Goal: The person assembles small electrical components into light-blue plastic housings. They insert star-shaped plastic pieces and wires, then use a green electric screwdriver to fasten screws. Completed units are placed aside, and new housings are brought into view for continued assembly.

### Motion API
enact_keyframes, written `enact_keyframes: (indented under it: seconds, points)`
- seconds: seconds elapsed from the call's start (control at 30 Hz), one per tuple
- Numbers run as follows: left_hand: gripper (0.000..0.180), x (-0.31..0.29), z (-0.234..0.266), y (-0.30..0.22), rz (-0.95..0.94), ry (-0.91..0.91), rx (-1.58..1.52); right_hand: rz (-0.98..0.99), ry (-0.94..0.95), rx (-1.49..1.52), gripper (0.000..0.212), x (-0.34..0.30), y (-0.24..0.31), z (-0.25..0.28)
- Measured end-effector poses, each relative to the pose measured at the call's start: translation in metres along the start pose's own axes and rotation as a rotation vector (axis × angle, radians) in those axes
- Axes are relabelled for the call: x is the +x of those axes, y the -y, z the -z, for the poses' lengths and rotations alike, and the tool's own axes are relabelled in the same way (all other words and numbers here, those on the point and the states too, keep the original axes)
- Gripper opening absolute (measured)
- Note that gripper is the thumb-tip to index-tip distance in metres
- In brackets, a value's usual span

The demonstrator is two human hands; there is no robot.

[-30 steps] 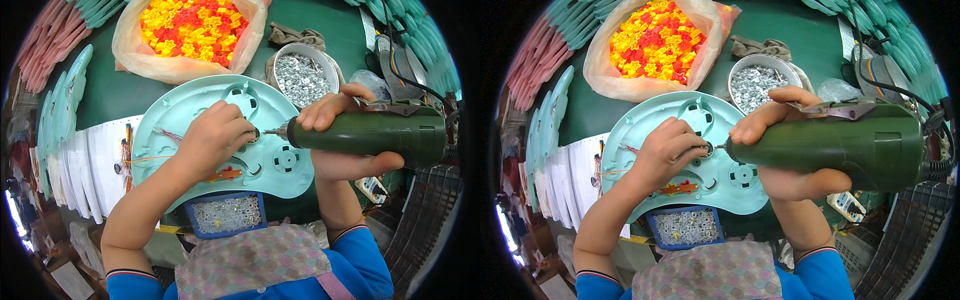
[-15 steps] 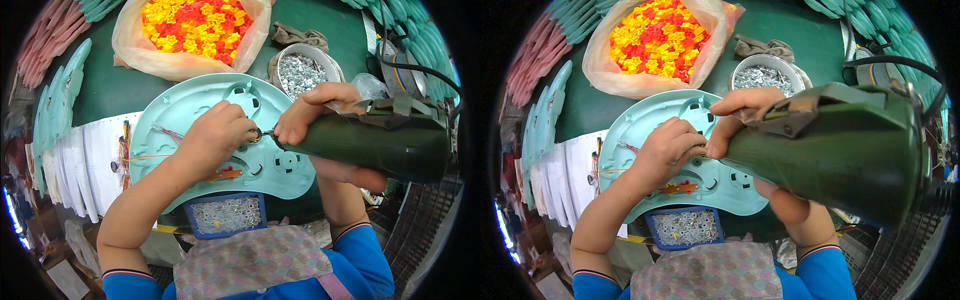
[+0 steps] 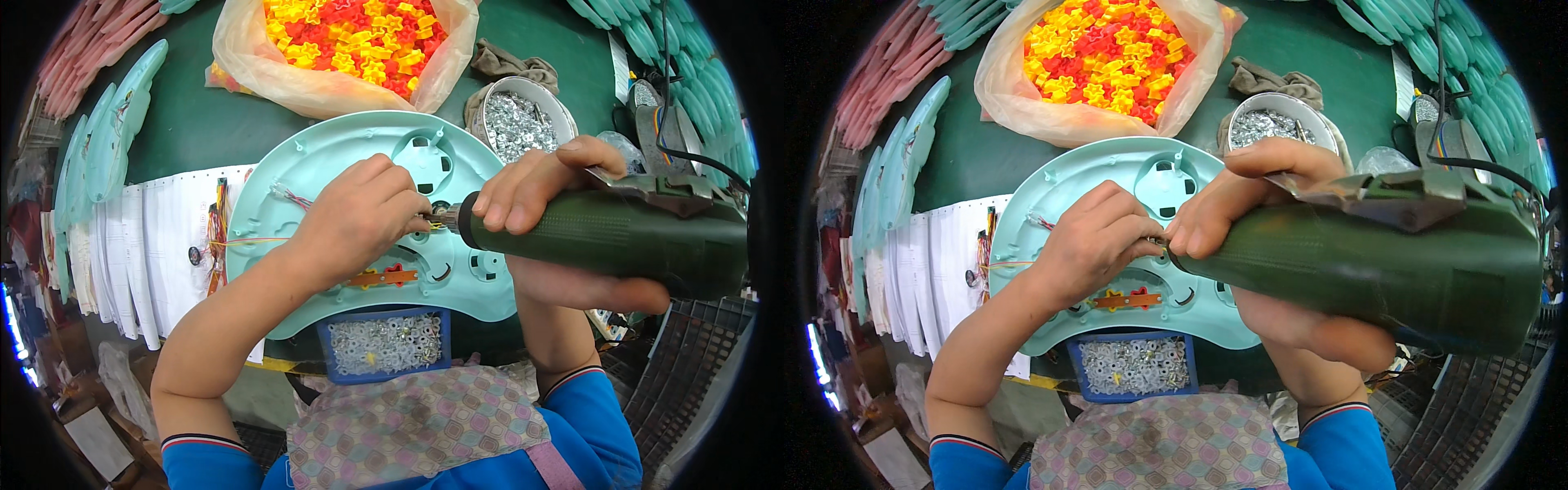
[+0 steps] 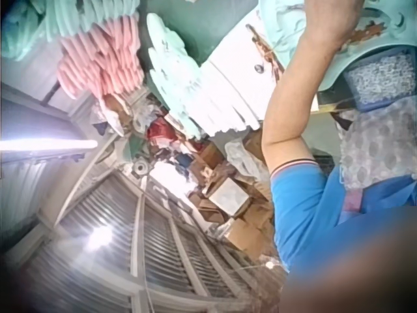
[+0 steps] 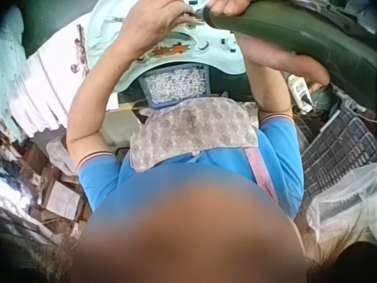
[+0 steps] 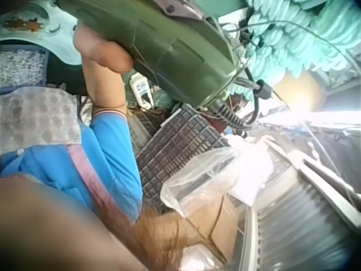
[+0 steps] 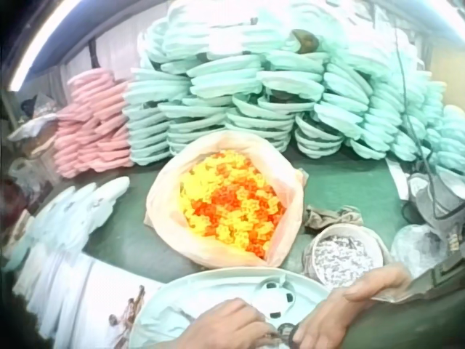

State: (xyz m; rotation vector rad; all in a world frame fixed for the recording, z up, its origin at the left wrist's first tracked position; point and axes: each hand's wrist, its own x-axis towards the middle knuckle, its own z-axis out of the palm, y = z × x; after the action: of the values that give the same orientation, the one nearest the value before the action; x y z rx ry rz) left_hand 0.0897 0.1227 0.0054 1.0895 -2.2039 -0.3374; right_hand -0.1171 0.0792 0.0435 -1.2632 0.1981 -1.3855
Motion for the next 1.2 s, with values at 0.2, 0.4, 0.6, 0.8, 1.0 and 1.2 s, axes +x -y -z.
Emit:
enact_keyframes:
  seconds: [0.2, 0.4, 0.6, 0.8, 1.0, 1.2]
  points:
    - [0.028, -0.002, -0.003, 0.002, -0.022, -0.019, 0.003, 0.001, -0.008, 0.015, 0.126, 0.002, 0.003, -0.003]
    - [0.032, -0.003, -0.005, 0.002, -0.079, -0.072, 0.075, -0.003, 0.001, 0.028, 0.126, 0.001, 0.002, -0.002]
    - [0.031, -0.003, -0.002, 0.000, -0.006, -0.107, 0.036, -0.013, 0.020, 0.003, 0.127, -0.002, -0.004, 0.002]
    - [0.021, -0.008, -0.007, 0.011, 0.172, 0.015, -0.087, -0.020, 0.032, -0.025, 0.128, -0.007, -0.011, 0.009]
    - [0.021, -0.005, -0.012, 0.006, 0.181, 0.030, -0.123, -0.011, 0.078, 0.051, 0.124, -0.007, -0.021, 0.013]
    - [0.021, -0.005, -0.012, 0.006, 0.170, 0.035, -0.106, -0.143, 0.057, -0.152, 0.127, -0.007, 0.004, 0.003]
